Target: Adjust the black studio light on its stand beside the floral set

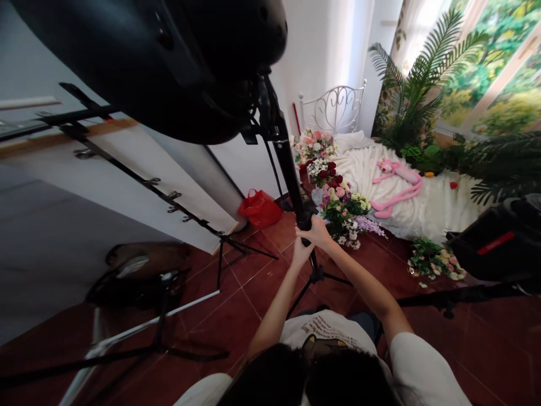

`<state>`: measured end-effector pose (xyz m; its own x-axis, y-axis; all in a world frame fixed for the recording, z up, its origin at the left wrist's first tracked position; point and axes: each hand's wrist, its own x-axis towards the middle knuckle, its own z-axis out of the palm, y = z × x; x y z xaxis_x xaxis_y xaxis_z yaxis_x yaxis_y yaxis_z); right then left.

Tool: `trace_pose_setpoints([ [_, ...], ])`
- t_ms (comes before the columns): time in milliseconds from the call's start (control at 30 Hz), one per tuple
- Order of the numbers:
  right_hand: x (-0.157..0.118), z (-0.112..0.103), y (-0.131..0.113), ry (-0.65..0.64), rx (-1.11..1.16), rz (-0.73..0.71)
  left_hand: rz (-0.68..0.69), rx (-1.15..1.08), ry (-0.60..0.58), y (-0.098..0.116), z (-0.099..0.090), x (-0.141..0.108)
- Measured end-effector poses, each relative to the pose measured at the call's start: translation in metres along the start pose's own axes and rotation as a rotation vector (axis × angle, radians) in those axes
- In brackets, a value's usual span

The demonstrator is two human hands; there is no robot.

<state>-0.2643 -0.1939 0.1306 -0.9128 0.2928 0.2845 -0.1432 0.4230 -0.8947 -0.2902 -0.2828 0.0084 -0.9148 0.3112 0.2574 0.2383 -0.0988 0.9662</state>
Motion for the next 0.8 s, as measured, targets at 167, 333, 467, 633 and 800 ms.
trace_pose_setpoints([
  [167,0.004,-0.028,0.025,-0.257,0.264,-0.032,-0.020,-0.037,0.021,-0.001,0.006,0.003],
  [333,0.000,-0.042,0.064,-0.150,0.365,0.105,-0.027,-0.040,0.052,0.011,0.008,0.004],
  [467,-0.005,-0.022,0.082,-0.113,0.407,0.189,-0.037,-0.076,0.043,0.015,0.008,0.004],
  [633,0.001,-0.008,0.087,-0.033,0.388,0.225,-0.051,-0.049,0.062,0.011,0.009,0.003],
  [800,0.018,-0.003,0.088,0.012,0.187,0.342,-0.021,-0.021,0.094,0.006,0.009,0.002],
])
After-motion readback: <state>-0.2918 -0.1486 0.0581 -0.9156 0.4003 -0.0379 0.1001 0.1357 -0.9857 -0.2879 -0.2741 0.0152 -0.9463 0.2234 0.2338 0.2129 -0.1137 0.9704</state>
